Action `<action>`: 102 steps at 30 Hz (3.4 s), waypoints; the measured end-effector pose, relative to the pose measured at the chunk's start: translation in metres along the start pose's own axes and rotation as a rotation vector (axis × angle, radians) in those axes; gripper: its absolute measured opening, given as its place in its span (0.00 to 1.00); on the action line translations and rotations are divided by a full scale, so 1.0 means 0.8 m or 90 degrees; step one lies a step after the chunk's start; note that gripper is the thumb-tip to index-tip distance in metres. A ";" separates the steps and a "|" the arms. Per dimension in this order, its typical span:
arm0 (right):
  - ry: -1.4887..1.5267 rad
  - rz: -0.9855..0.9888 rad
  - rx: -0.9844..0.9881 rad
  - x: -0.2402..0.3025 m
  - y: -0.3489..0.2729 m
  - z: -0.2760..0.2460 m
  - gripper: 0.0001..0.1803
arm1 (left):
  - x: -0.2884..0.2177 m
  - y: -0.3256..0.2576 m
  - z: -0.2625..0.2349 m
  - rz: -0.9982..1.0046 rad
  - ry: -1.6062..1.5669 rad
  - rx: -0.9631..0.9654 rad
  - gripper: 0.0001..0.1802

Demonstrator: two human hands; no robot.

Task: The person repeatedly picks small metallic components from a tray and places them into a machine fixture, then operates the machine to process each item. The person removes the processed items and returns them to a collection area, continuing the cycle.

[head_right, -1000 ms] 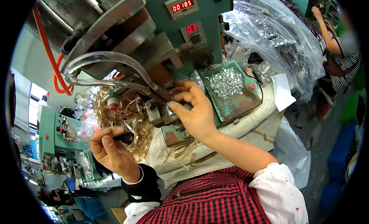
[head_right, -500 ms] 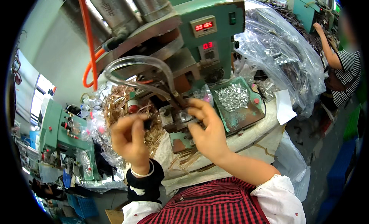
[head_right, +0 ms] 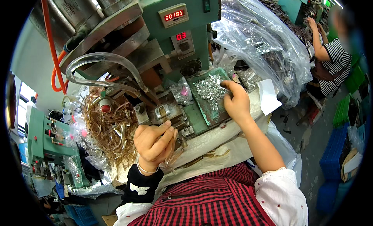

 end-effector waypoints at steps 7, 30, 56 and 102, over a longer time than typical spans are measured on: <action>-0.208 0.034 0.138 0.005 -0.039 0.020 0.08 | 0.010 -0.012 0.001 -0.113 -0.032 0.006 0.18; -0.005 0.115 -0.010 -0.022 -0.034 0.018 0.06 | 0.167 -0.237 -0.073 -0.525 0.419 0.243 0.05; 0.630 0.239 0.261 0.175 -0.034 0.084 0.28 | 0.019 -0.014 -0.074 -0.171 -0.022 -0.057 0.10; 0.347 0.138 0.080 0.044 -0.028 0.031 0.09 | 0.203 -0.259 -0.052 -0.725 -0.058 -0.005 0.04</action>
Point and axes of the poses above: each hand's wrist, its own y-axis towards the middle knuckle, its own z-axis out of the palm, x = y × z, the point moved 9 cm from there along y, towards the middle knuckle, and after that the axes turned 3 degrees about z, right-handed, at the moved point
